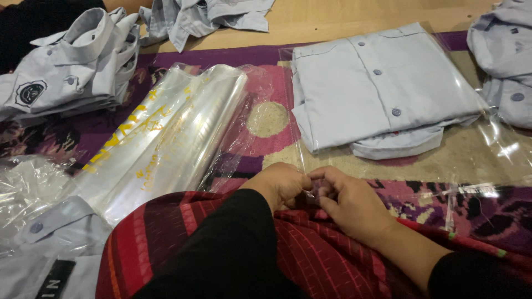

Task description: The person packs folded shirts into plastic bags, smoothing the plastic and sealing the bags by hand.

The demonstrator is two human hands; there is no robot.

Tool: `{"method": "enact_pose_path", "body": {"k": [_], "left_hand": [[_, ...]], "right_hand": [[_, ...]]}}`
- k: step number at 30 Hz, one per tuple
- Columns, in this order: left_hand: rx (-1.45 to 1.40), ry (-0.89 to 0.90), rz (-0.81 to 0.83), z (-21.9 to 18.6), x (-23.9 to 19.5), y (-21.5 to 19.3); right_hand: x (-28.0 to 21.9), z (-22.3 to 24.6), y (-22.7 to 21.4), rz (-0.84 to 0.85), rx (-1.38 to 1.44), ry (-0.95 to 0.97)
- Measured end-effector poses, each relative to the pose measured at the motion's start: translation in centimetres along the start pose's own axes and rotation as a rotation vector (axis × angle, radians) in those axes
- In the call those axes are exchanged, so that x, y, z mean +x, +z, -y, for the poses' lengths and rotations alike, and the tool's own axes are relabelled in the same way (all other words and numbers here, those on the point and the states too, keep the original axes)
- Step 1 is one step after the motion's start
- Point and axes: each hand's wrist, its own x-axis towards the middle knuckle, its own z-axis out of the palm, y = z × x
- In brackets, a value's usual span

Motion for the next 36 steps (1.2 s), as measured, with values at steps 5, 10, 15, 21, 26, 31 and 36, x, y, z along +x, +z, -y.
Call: {"method": "enact_pose_path", "body": {"k": [5,10,15,21,26,31,36], "left_hand": [[0.355,0.012,-0.021,0.6,3.0,-0.1],[0.818,0.258,0.016,2.9,9.4,0.6],[1.403,0.588,0.067,4.6,14.0,0.8],[0.947,0.223,-0.037,2.7,8.0,0.5],[-0.22,0.109,0.065,4.1,7.6,1.0],[0.577,0.253,-0.111,3.0,4.8,0.3],[0.108,0.051,0.002,0.7,2.3,0.7]], "right_hand": [[-0.3,-0.5,0.7,-0.105,-0.136,-0.062],[0.0,-2.8,1.4,-0.179,-0.237,-0.335],[-0.1,-3.2,1.4,-0.17,-0.231,-0.38],[-2.0,-1.7,0.1,-0.174,-0.041,-0.387],[-2.1,-2.6,-1.4,-0.003,0.484,-0.271],[-0.9,-5.4,-7.2,-0.12,-0.024,-0.214],[-3.1,-3.8,-11.9,-0.005,-0.734,0.34]]}}
